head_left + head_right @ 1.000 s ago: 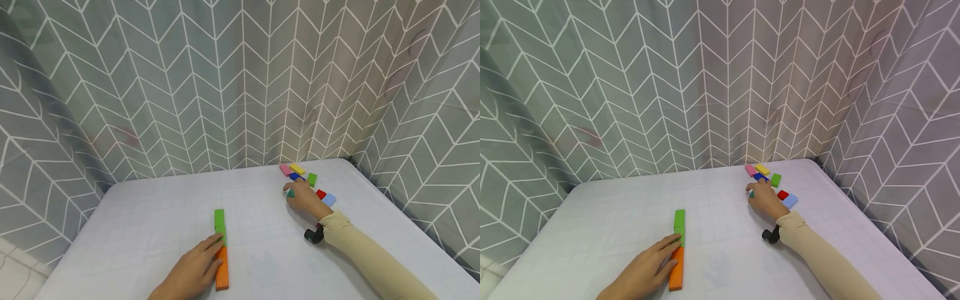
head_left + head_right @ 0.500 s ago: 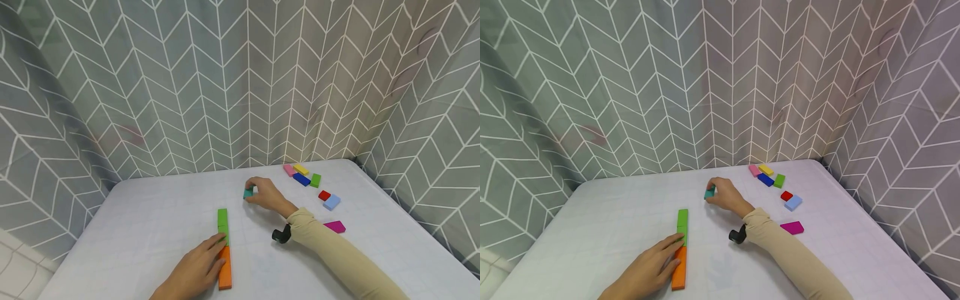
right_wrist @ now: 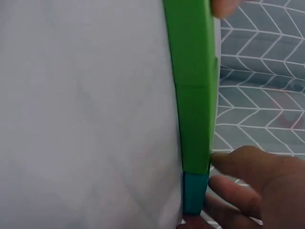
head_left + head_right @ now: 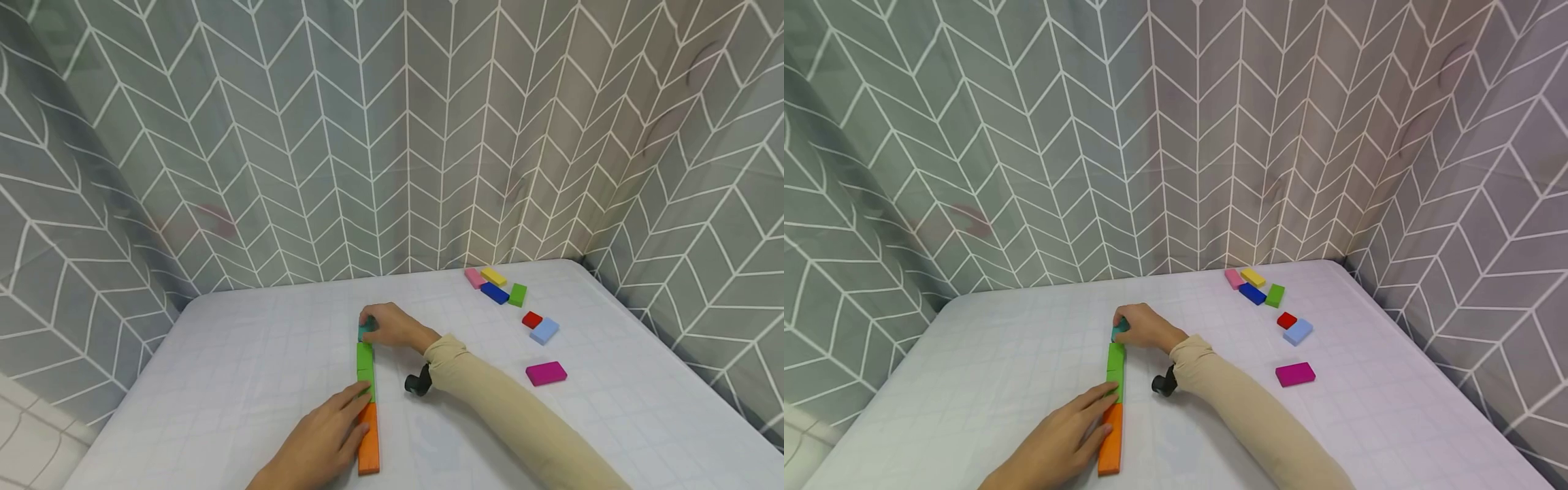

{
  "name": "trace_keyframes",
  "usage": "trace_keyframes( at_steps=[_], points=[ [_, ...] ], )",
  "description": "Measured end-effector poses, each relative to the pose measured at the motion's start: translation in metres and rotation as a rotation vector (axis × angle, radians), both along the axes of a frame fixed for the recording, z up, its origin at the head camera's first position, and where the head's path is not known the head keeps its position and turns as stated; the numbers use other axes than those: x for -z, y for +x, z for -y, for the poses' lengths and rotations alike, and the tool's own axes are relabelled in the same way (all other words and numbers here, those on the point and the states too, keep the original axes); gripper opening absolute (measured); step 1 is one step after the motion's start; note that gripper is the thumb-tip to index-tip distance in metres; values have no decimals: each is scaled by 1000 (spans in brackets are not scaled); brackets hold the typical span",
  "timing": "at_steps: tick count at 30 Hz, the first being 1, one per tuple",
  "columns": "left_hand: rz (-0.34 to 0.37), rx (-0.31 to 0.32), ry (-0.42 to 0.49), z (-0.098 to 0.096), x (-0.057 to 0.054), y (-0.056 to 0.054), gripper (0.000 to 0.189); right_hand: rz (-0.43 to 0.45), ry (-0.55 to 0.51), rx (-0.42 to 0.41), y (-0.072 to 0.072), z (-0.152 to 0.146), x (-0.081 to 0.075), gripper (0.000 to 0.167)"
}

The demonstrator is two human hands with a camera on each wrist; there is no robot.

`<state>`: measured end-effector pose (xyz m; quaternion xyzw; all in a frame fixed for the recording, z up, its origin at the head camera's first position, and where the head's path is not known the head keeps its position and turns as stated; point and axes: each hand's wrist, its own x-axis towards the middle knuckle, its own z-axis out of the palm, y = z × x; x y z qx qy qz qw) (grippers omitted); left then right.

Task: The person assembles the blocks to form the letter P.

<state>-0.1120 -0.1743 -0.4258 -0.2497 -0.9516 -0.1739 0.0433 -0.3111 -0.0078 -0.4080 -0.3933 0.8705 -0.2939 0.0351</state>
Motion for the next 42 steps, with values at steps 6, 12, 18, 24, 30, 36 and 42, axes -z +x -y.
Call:
trace_keyframes(
  at_steps=[6,12,18,24,30,36,42],
  points=[
    [-30,-3,17,0,0,0,46,-3,-9,-41,-1,-6,2,20],
    [15,-30,7,0,-2,0,47,-52,-21,-39,-6,-31,-7,22],
    [-1,-32,-18,2,-6,-1,46,-117,69,105,-25,-90,-14,25],
    [13,-16,-42,1,-10,-4,40,-164,194,321,-45,-154,-3,32],
    [4,-13,-40,0,-6,-4,39,-158,315,455,-48,-198,4,40],
    [23,-17,-37,-1,-5,-2,42,-46,316,401,-48,-215,1,41],
    [26,-5,-18,-1,-5,-2,45,32,216,336,-46,-215,-8,41]
  ],
)
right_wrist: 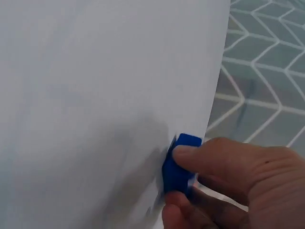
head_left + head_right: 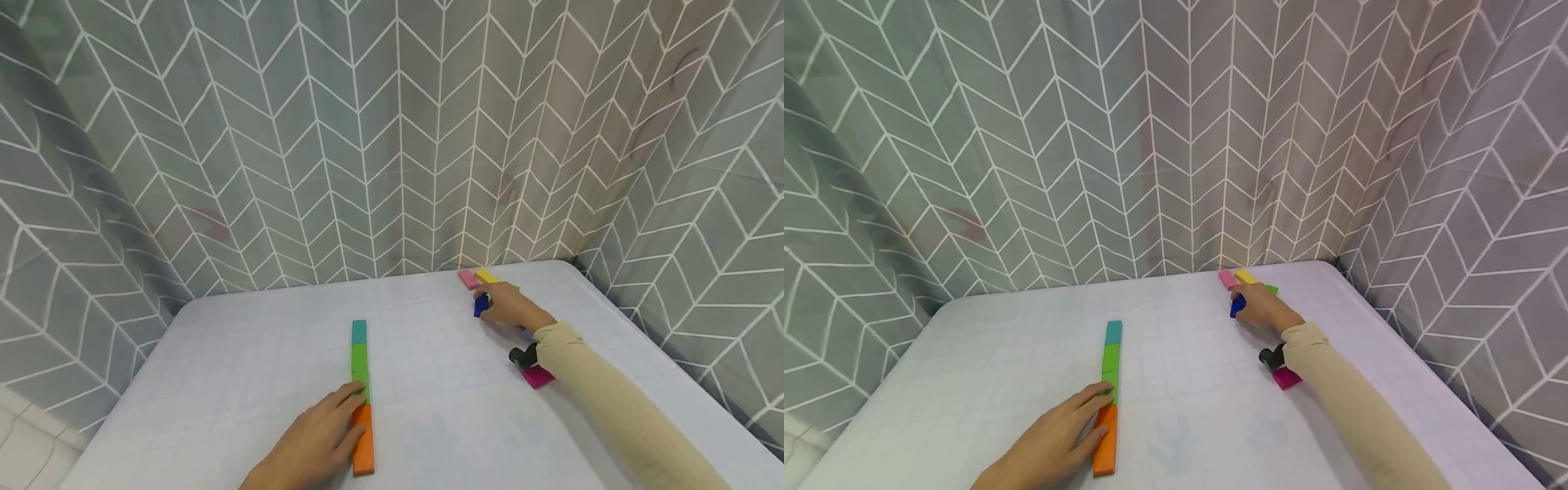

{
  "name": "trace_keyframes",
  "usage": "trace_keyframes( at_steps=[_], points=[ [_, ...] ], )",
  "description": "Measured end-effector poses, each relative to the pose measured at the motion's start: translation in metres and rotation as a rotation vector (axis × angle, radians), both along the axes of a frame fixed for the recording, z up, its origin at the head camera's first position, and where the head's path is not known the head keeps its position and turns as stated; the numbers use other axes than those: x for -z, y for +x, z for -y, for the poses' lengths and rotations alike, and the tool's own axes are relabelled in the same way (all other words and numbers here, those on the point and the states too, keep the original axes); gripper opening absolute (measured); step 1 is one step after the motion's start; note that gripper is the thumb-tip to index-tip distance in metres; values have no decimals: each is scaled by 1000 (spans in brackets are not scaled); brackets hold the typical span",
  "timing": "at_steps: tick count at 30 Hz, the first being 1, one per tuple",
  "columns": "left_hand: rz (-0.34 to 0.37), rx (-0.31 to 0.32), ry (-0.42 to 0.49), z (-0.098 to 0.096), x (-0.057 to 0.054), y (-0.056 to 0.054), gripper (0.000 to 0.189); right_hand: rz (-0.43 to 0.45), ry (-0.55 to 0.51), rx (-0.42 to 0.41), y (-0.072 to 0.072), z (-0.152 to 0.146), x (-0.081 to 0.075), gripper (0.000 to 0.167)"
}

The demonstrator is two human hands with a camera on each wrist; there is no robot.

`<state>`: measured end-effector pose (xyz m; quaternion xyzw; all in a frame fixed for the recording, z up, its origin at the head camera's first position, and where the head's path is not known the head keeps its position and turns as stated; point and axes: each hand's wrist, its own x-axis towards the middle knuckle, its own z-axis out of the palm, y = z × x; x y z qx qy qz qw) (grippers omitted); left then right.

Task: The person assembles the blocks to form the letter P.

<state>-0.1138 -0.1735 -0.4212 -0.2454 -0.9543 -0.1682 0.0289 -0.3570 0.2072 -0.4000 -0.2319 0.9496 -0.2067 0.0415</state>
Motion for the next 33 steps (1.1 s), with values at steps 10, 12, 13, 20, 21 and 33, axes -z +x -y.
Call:
trace_keyframes(
  at_steps=[10,12,13,20,21,33],
  points=[
    [-16,9,6,6,2,1,46,-27,-151,-181,16,102,-15,37],
    [-19,16,10,6,2,1,46,-44,-149,-222,17,125,-17,36],
    [-17,18,12,6,2,1,46,-46,-148,-233,17,136,-18,36],
    [50,-6,-15,0,0,-2,49,-76,-164,-278,13,187,-16,34],
    [55,-9,-17,0,0,-3,49,-71,-168,-275,13,192,-15,34],
    [70,-7,-25,0,-1,-3,49,-26,-165,-263,1,225,-6,32]
  ],
)
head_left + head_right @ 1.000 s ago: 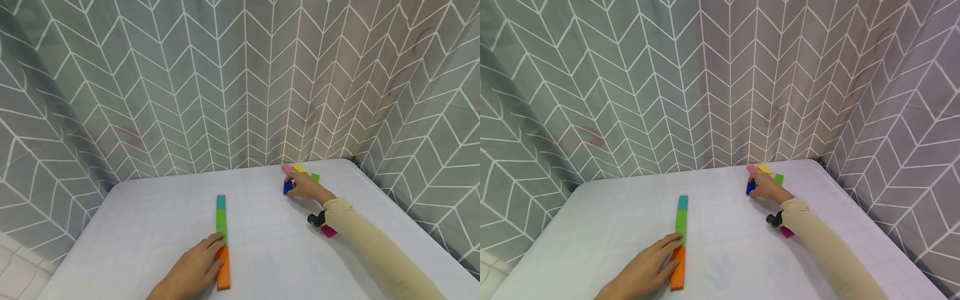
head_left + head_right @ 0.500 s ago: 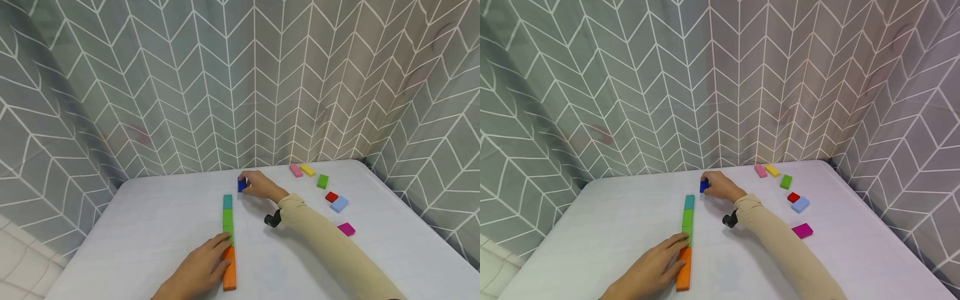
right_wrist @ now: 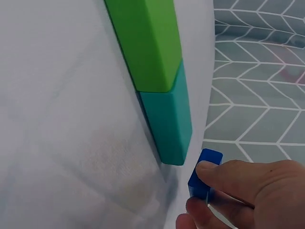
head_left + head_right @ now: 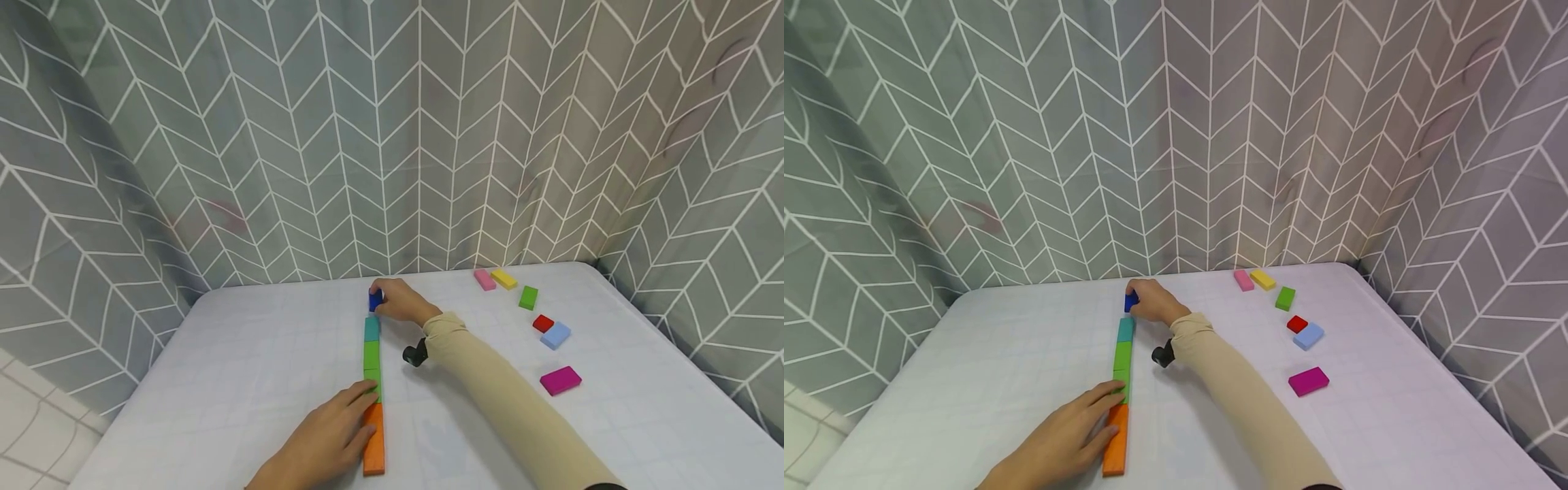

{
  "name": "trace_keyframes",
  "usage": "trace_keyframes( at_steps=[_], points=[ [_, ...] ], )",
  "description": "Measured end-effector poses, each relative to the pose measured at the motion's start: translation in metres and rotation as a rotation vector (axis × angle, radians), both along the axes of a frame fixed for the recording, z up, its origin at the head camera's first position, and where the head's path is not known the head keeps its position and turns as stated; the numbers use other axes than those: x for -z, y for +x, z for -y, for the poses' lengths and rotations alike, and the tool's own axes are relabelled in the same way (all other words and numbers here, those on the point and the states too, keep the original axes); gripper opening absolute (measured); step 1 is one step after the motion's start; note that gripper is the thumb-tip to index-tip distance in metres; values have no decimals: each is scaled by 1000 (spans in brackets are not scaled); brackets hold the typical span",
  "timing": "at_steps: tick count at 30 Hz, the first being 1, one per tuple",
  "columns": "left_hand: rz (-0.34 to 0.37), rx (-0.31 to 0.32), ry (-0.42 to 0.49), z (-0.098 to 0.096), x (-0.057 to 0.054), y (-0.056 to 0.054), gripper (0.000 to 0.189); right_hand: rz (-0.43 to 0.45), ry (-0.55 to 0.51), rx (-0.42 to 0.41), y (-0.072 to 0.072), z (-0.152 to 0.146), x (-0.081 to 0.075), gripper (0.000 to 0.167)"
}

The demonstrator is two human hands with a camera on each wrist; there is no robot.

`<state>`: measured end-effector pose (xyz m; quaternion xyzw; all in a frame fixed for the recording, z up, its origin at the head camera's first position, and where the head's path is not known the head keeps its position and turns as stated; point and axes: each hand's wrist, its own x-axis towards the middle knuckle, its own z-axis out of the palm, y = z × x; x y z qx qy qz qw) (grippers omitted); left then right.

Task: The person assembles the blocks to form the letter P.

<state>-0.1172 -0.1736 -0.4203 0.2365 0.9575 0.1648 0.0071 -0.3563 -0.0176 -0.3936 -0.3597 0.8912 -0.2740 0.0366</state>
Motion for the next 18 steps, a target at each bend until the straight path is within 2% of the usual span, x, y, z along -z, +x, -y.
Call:
trace_keyframes(
  at_steps=[7,12,18],
  points=[
    [4,-4,3,0,-1,1,49,70,66,-47,0,3,5,31],
    [-13,-2,0,0,-2,1,48,87,64,-45,2,4,8,35],
    [4,-14,-9,0,-2,2,49,94,38,-76,5,5,10,36]
  ],
)
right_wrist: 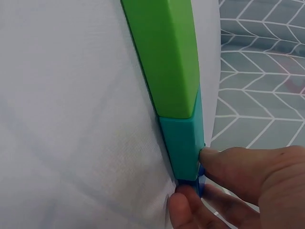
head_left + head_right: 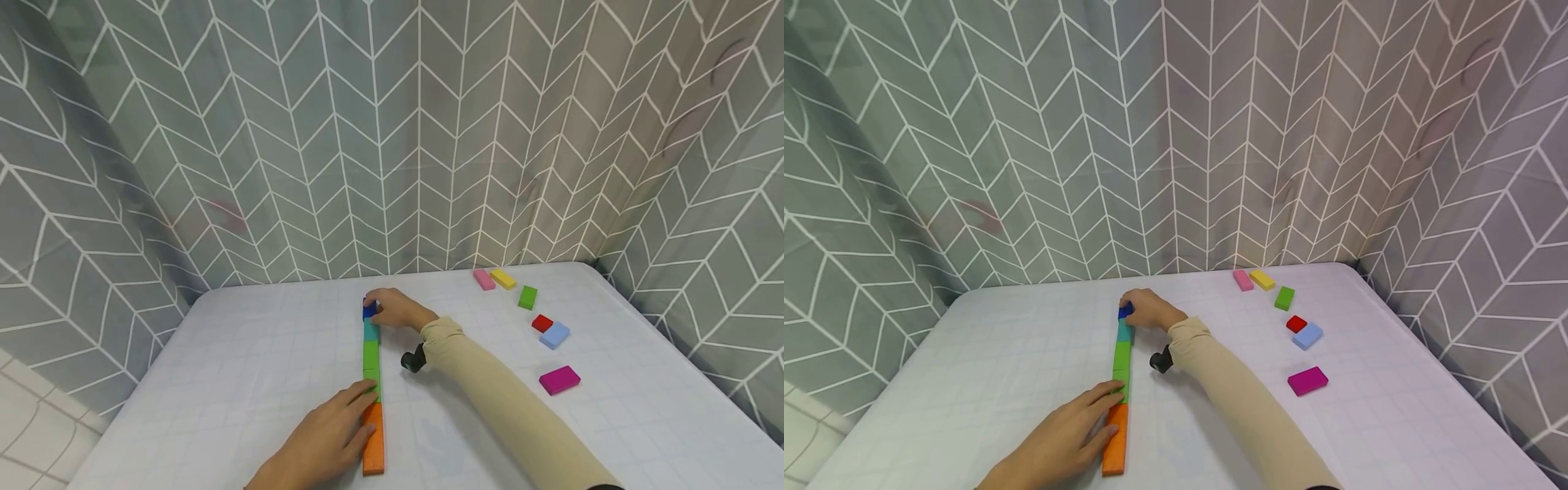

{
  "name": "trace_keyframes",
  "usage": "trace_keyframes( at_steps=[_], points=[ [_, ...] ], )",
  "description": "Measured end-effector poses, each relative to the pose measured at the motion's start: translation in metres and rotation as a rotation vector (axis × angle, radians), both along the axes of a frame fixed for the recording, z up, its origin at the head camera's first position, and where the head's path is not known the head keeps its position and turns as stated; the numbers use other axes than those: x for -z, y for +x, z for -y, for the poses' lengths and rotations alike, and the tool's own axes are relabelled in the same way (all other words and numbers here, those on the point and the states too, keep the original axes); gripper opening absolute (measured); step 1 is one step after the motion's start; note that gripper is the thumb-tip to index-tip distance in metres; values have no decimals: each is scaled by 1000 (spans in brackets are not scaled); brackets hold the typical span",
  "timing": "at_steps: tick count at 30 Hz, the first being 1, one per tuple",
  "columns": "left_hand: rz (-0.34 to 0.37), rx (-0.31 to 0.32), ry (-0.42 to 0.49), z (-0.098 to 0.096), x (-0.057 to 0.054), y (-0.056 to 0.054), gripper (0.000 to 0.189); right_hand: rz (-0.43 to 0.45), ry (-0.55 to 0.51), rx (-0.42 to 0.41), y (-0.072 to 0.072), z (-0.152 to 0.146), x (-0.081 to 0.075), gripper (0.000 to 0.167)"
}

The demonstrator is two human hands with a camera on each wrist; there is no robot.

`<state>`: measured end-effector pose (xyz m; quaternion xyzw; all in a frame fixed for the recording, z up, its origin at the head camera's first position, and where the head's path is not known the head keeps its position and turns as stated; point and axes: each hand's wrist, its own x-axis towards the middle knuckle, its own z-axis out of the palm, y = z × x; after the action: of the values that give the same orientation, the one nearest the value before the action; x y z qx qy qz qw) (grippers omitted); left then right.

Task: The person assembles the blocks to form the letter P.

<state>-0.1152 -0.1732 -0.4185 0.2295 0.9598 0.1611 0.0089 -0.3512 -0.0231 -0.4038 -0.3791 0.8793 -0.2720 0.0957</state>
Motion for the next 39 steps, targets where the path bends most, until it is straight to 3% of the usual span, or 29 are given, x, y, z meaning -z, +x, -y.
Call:
trace_keyframes(
  at_steps=[10,17,28,31,34,37,39],
  points=[
    [13,-6,-20,-2,-2,-1,51,-21,-39,-6,2,2,3,37],
    [-18,-1,-17,-3,-3,1,51,-36,-36,19,1,-1,2,36],
    [3,-3,-7,-3,-1,2,51,-100,-27,-18,5,-14,3,33],
    [-10,-3,-7,-3,-1,3,51,-176,-43,-8,0,-35,-5,31],
    [-23,-4,-5,-1,0,3,51,-249,-31,55,-9,-75,-14,29],
    [-32,-3,0,1,1,3,50,-301,33,205,-20,-124,-17,31],
    [-37,-3,-1,1,1,3,49,-306,101,313,-27,-156,-13,23]
  ],
)
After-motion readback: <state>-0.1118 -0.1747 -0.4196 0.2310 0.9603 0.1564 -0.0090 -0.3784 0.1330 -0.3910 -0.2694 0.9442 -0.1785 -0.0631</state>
